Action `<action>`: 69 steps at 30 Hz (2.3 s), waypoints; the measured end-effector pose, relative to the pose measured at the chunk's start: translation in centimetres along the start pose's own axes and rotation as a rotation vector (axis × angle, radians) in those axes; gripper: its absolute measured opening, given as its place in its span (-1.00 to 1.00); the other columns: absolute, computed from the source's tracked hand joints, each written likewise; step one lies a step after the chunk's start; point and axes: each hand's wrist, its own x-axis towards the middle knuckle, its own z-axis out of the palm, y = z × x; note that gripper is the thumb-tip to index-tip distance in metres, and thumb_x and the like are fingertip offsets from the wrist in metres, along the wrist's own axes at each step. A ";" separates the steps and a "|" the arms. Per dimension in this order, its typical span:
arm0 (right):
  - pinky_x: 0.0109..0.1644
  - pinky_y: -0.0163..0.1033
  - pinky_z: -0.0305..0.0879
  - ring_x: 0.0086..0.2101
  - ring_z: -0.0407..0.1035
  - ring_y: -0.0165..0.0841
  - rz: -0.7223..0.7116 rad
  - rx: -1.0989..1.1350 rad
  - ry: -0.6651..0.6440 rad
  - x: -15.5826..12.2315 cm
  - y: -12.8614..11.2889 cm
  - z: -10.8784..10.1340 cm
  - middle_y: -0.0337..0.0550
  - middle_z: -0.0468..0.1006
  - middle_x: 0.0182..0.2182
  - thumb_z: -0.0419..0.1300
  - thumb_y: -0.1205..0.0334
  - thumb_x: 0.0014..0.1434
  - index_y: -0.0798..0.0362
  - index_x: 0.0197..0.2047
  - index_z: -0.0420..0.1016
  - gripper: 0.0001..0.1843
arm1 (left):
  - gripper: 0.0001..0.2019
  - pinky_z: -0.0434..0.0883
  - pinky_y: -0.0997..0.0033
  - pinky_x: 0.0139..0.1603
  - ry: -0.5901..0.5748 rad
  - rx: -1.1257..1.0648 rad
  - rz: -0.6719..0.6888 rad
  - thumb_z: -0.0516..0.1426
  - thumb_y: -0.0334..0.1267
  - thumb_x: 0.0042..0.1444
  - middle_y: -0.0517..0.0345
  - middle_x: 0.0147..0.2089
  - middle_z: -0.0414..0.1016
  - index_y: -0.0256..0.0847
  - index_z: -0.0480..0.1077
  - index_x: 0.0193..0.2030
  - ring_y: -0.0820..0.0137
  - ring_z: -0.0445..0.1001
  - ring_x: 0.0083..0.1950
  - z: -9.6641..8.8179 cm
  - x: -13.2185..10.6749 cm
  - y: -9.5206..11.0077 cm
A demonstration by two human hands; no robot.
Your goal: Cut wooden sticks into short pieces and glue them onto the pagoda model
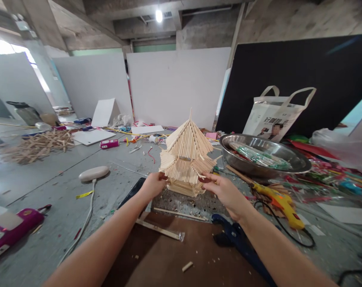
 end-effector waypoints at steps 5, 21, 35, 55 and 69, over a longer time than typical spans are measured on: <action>0.01 -0.11 0.15 -0.08 0.29 -0.24 0.037 0.012 -0.002 -0.7 0.1 0.5 -0.12 0.43 -0.08 0.11 0.26 -0.11 0.07 -0.07 0.39 -0.54 | -0.74 0.29 0.41 -0.26 0.011 0.181 -0.017 -0.04 -0.38 -0.21 0.12 -0.39 0.51 -0.20 0.46 -0.46 0.32 0.43 -0.30 -4.6 -0.1 -0.1; 0.10 -0.17 0.04 0.01 0.18 -0.31 -0.035 0.064 -0.090 -0.6 2.0 1.1 0.00 0.25 0.06 0.09 0.31 -0.08 0.22 0.05 0.24 -0.44 | -0.70 0.29 0.50 -0.40 0.433 -0.273 0.189 0.08 -0.13 -0.10 0.14 -0.44 0.45 -0.27 0.38 -0.25 0.48 0.37 -0.44 -5.6 1.8 4.1; 0.09 -0.18 0.06 -0.01 0.21 -0.34 -0.005 0.074 -0.070 -0.9 1.4 1.0 -0.06 0.31 0.02 0.11 0.34 -0.07 0.13 0.02 0.28 -0.49 | -0.81 0.29 0.54 -0.36 0.534 -0.096 0.236 0.02 -0.27 -0.06 0.21 -0.47 0.47 -0.25 0.42 -0.36 0.50 0.40 -0.43 -4.7 1.7 4.8; 0.08 -0.16 0.07 -0.04 0.24 -0.32 -0.015 0.036 -0.046 -0.6 1.7 1.2 -0.10 0.35 0.00 0.14 0.27 -0.09 0.10 -0.05 0.37 -0.54 | -0.80 0.28 0.51 -0.34 0.596 -0.104 0.181 0.01 -0.22 -0.05 0.18 -0.46 0.47 -0.26 0.39 -0.36 0.49 0.40 -0.43 -3.9 2.3 4.6; 0.09 -0.12 0.05 -0.04 0.25 -0.32 -0.030 0.051 -0.044 -0.4 2.0 1.2 -0.15 0.36 -0.02 0.14 0.28 -0.10 0.04 -0.09 0.40 -0.58 | -0.80 0.26 0.55 -0.38 0.581 -0.035 0.215 -0.01 -0.29 -0.06 0.23 -0.48 0.45 -0.24 0.42 -0.37 0.52 0.35 -0.46 -4.3 1.8 4.8</action>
